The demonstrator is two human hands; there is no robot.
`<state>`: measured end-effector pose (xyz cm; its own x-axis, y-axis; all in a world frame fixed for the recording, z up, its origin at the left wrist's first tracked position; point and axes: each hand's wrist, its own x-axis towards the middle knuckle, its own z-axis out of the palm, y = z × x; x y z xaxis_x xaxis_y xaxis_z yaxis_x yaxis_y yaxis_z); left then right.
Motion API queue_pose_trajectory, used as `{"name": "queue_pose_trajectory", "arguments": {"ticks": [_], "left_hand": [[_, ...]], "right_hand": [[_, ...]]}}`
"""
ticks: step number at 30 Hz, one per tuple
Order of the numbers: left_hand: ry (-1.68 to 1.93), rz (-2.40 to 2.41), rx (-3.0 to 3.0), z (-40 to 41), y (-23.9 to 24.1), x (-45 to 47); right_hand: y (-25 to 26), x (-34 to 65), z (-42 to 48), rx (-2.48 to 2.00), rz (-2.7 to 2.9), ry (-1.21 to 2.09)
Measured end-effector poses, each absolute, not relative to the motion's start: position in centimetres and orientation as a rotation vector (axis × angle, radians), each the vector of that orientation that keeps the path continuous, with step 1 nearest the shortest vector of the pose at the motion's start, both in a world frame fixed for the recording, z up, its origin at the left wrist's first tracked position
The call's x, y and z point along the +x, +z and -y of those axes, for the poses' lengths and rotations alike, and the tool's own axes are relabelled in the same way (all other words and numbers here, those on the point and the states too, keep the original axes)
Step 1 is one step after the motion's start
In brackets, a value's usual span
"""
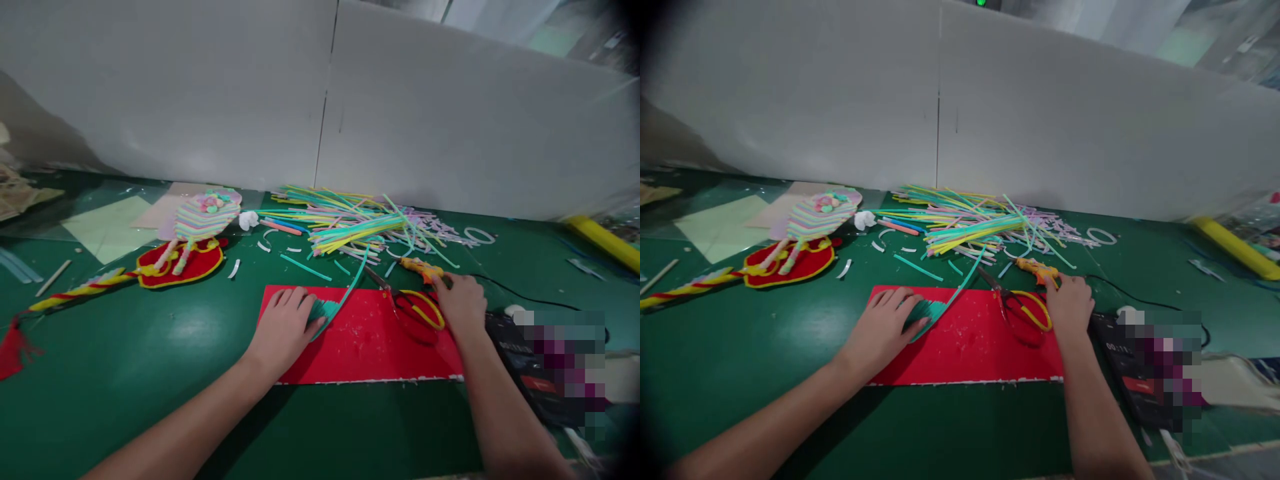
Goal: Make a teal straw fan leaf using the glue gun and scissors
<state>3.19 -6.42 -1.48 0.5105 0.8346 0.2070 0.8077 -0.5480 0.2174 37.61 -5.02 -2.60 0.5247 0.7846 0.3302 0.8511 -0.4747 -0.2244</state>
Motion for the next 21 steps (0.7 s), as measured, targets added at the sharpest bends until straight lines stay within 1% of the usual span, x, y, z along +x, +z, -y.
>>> {"name": "queue_pose_trajectory", "arguments": {"ticks": [2, 3, 4, 8, 10, 16, 21], "left_hand": [[0.448, -1.456, 2.648, 6.4, -1.6, 3.2], [0.452, -1.465, 2.649, 6.4, -1.6, 3.2], [0.458, -1.473, 2.652, 6.3, -1.7, 3.1], [0.505, -1.464, 2.656, 6.1, -2.1, 2.9], [0.522, -1.454, 2.644, 6.0, -2.1, 2.8], [0.533, -1.491, 2.606, 5.8, -2.1, 2.9], [0.557, -1.481, 2.617, 5.8, -2.3, 2.9]], "right_hand": [[-1.7, 35.9, 4.9, -2.351, 1.309, -0.252], [-1.2, 34.8, 5.0, -2.269, 1.31, -0.172], [-0.7, 33.5, 5.0, -2.154, 1.31, -0.025], [0.5, 27.6, 5.8, -1.749, 1.203, 0.979], [0.5, 25.2, 6.2, -1.65, 1.076, 1.215], [0.5, 23.2, 5.9, -1.584, 0.751, 1.336], [0.0, 23.0, 5.2, -1.497, 0.821, 1.42]]}}
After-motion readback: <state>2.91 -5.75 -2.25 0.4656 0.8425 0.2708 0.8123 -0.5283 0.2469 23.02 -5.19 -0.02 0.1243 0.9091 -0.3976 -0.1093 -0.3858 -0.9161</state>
